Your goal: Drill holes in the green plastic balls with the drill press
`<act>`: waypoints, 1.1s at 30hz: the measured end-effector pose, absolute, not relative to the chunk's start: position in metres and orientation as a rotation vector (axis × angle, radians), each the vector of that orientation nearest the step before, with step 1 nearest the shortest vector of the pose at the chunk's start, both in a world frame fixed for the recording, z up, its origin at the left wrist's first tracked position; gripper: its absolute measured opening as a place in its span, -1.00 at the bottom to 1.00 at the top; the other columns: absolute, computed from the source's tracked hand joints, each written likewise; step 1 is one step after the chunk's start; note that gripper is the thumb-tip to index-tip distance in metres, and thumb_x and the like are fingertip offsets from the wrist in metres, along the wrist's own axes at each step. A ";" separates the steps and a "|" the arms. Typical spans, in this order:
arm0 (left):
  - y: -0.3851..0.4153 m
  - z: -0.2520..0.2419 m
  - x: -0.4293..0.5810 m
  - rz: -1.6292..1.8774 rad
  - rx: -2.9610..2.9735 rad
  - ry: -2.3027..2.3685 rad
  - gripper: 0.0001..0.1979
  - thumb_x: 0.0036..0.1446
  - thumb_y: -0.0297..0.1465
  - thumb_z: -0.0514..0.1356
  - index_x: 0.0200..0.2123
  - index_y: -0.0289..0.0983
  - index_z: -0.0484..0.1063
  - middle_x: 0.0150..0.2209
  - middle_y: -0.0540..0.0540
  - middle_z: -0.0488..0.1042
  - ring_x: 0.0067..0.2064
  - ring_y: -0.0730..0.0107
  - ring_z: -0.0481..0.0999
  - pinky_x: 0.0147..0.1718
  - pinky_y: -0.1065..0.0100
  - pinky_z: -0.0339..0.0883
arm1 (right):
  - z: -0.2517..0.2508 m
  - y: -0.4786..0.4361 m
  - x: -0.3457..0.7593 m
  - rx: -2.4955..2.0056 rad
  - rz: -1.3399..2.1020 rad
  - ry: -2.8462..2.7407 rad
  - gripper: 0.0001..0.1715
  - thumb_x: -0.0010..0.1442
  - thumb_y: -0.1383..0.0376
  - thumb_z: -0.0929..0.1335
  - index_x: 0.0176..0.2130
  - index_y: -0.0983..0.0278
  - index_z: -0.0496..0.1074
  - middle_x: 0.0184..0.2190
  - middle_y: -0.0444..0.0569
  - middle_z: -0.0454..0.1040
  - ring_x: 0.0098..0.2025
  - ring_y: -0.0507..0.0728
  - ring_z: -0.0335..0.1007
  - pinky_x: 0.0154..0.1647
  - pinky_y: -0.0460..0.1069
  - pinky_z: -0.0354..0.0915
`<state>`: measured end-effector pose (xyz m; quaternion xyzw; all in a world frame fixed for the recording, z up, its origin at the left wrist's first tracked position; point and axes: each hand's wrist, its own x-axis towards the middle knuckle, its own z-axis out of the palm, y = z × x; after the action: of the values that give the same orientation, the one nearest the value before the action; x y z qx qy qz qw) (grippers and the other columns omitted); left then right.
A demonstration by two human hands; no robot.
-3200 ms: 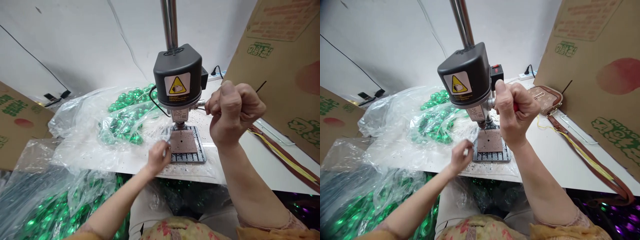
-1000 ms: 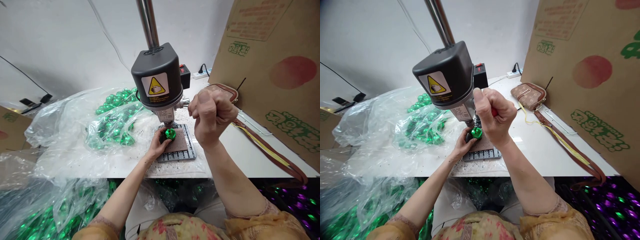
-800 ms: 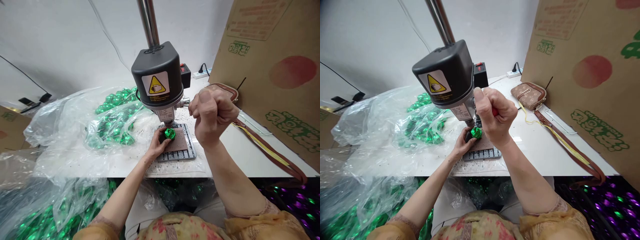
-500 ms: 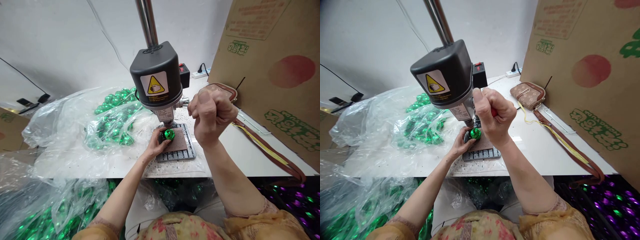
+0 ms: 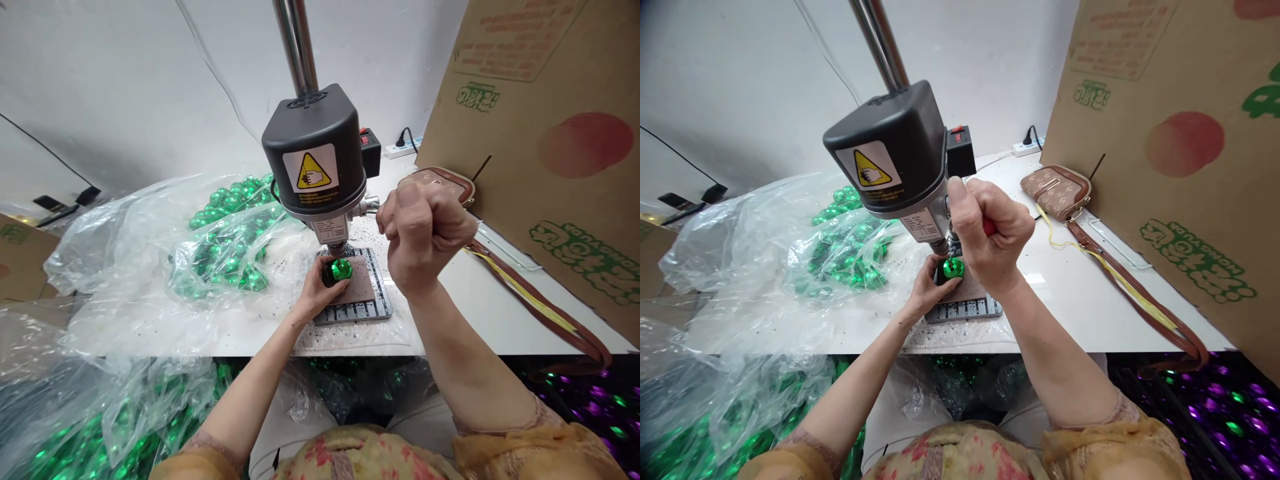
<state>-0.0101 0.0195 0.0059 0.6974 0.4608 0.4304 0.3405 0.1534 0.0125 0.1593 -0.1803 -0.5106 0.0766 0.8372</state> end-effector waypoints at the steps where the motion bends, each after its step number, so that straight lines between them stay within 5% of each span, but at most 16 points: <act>1: 0.020 0.005 -0.010 1.124 1.800 1.201 -0.51 0.02 -0.32 0.40 -0.01 -0.21 0.31 -0.10 -0.09 0.47 -0.06 0.22 0.49 -0.06 0.20 0.38 | 0.161 0.012 0.153 -0.411 0.156 -1.081 -0.42 0.31 0.19 0.31 -0.60 0.22 -0.05 -0.68 -0.23 -0.06 -0.64 -0.08 -0.08 -0.62 -0.03 -0.05; 18: 0.006 0.006 -0.002 1.123 1.814 1.072 -0.49 0.13 -0.21 0.34 0.09 -0.22 0.32 0.04 -0.18 0.45 0.08 0.12 0.46 0.09 0.10 0.34 | 0.192 0.022 0.158 -0.511 0.228 -1.178 -0.51 0.32 0.12 0.28 -0.54 0.19 0.02 -0.67 -0.24 0.07 -0.65 -0.09 -0.04 -0.62 -0.07 0.06; 33: 0.004 0.002 0.001 1.182 1.746 1.128 -0.49 0.09 -0.19 0.38 0.04 -0.21 0.31 -0.02 -0.17 0.48 0.00 0.15 0.50 0.02 0.12 0.39 | 0.159 0.014 0.148 -0.360 0.175 -1.001 -0.40 0.26 0.28 0.34 -0.63 0.23 -0.07 -0.70 -0.23 -0.11 -0.67 -0.08 -0.15 -0.61 0.00 -0.14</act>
<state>0.0005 0.0043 0.0025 0.6793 0.4389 0.4601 0.3665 0.1483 0.0139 0.1589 -0.1712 -0.4767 0.0832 0.8582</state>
